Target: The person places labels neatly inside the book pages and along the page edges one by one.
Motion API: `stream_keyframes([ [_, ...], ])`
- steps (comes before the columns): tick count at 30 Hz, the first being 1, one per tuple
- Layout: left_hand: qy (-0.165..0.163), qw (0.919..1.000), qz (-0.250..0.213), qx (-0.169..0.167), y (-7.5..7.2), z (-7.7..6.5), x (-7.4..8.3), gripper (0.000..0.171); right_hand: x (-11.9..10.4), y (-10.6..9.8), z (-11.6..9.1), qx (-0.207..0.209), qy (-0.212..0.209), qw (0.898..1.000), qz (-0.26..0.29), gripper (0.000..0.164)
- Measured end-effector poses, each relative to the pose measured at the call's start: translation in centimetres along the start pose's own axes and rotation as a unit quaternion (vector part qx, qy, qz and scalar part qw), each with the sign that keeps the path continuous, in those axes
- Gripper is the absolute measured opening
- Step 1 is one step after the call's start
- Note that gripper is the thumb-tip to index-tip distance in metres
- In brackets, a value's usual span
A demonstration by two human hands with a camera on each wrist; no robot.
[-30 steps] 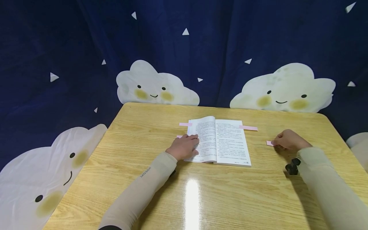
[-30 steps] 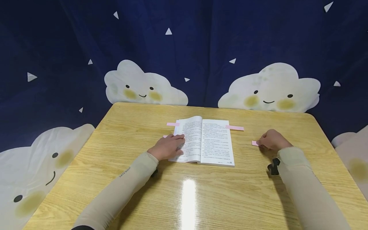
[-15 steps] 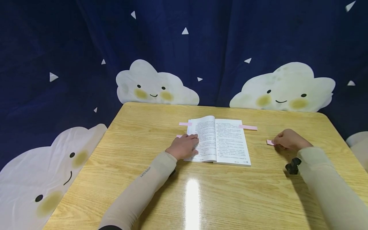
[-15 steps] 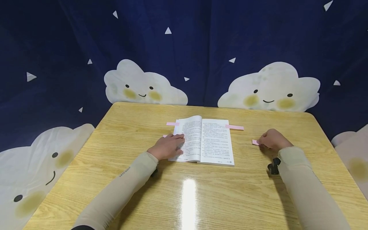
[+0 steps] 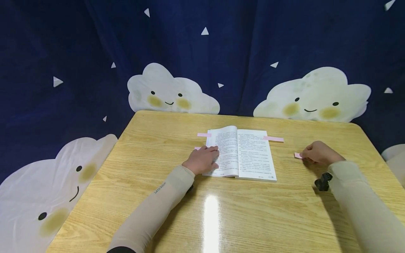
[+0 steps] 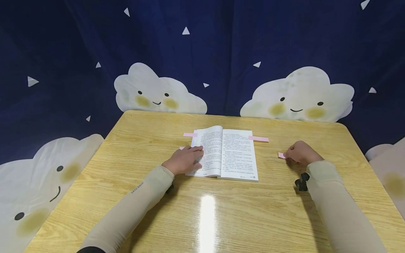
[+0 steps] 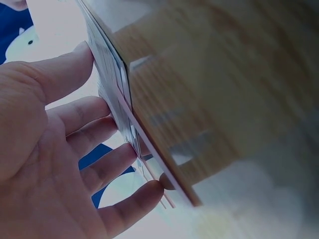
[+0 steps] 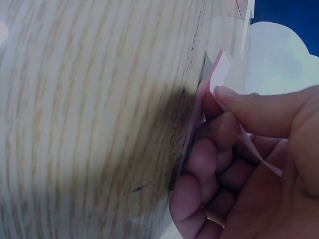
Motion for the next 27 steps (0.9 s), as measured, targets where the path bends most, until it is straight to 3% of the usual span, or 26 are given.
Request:
stream_keyframes([
  [6, -0.005, 1.0000, 0.003, -0.006, 0.14, 0.05, -0.02, 0.053, 0.17, 0.19, 0.06, -0.005, 0.000, 1.000, 0.002, 0.031],
  [18, -0.004, 1.0000, -0.001, -0.004, -0.19, -0.21, 0.14, 0.053, 0.17, 0.03, 0.07, -0.004, 0.013, 1.000, 0.006, 0.030],
  [27, -0.003, 1.0000, -0.003, -0.002, -0.20, -0.22, 0.15, 0.051, 0.11, -0.06, -0.05, -0.002, 0.000, 1.000, 0.012, 0.028],
])
Point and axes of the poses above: each hand's wrist, its own z-axis towards the middle knuckle, its own y-axis out of the palm, x = y × z, the point moved 6 cm from there along z, towards the middle knuckle, and after that the axes turned 14 degrees about -z, right-handed, at the moved point
